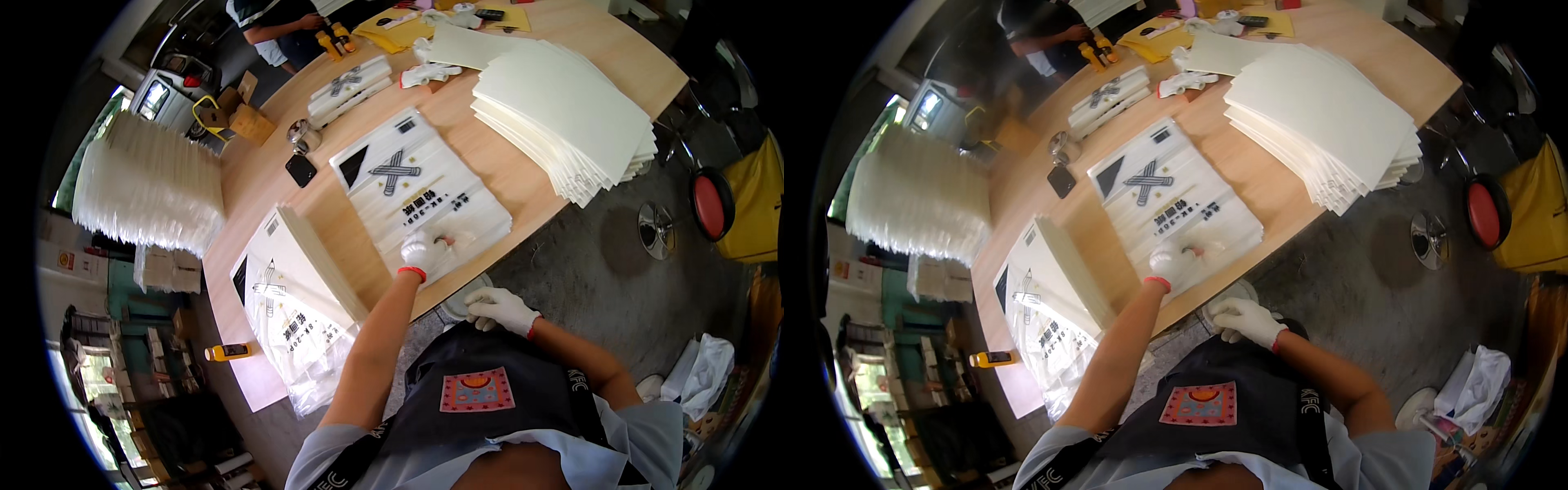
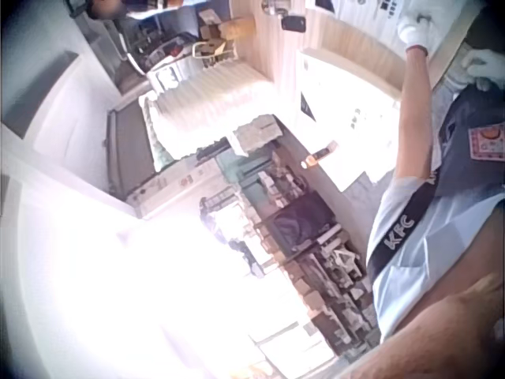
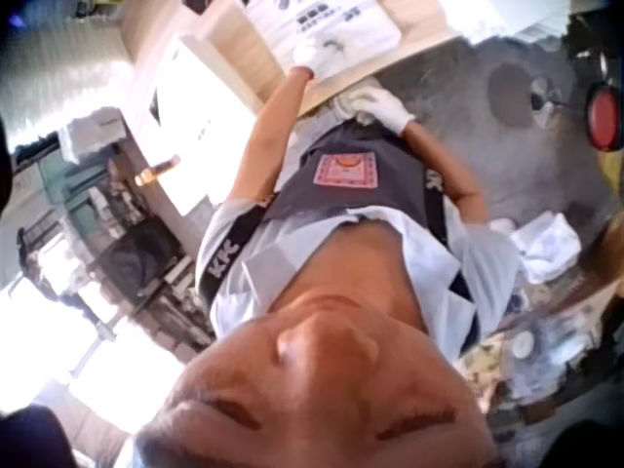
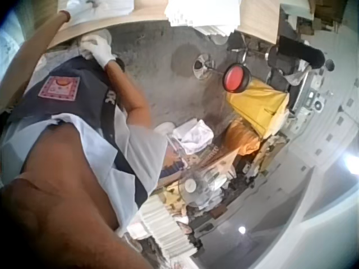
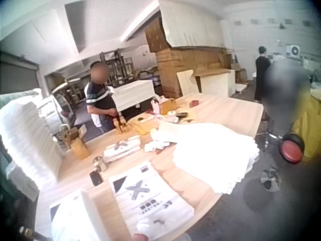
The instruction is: The person repeatedly picks up stacks of white paper from a table and places them into clear plastic packaging bags. They then fold the top of the bags to seal the contents. The person works continuously on this repetitive packaging task throughout the clip.
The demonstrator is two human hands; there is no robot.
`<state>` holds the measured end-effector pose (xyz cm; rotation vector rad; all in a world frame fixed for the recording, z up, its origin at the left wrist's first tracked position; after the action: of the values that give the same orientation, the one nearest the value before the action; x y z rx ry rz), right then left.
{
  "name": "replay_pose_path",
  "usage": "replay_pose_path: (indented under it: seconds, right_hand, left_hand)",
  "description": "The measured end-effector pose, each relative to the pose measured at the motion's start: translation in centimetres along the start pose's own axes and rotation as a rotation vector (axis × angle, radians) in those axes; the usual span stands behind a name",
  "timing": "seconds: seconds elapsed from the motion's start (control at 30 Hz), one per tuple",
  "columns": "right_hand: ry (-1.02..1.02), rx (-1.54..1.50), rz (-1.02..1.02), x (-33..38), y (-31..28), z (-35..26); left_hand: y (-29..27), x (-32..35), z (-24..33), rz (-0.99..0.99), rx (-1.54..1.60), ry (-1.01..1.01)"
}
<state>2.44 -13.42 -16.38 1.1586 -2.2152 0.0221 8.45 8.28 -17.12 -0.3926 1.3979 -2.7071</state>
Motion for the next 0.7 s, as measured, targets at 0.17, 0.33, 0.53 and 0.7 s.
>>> replay_pose_path:
  seconds: [0.17,0.33,0.53,0.7]
  right_hand:
    - [-0.055,0.036,0.039,-1.3,-0.7,-3.1]
    - [-0.114,-0.264,0.134,-10.2,-0.4,-6.6]
    - [-0.29,-0.02,0.264,-14.1,-2.1,-8.2]
    - [0.052,0.736,0.298,-7.2,-7.1,-8.3]
  left_hand:
    - [-0.5,-1.2,-3.6,0.047,0.273,0.002]
    - [-4.8,-1.3,-0.2,0.006,0.386,-0.052]
    - [-10.9,-2.2,-0.8,0.129,0.998,0.213]
    - [-14.4,0.1,3.6,0.225,1.357,0.106]
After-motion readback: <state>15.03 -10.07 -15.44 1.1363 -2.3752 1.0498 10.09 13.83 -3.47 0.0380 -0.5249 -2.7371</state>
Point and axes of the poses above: each hand's wrist, its own x-axis away from the middle knuckle, its own y-axis out of the palm, z = x × y, the point moved 4 cm from there along -x, towards the middle knuckle, and after that the axes turned 2 degrees about x, right-handed, at the moved point
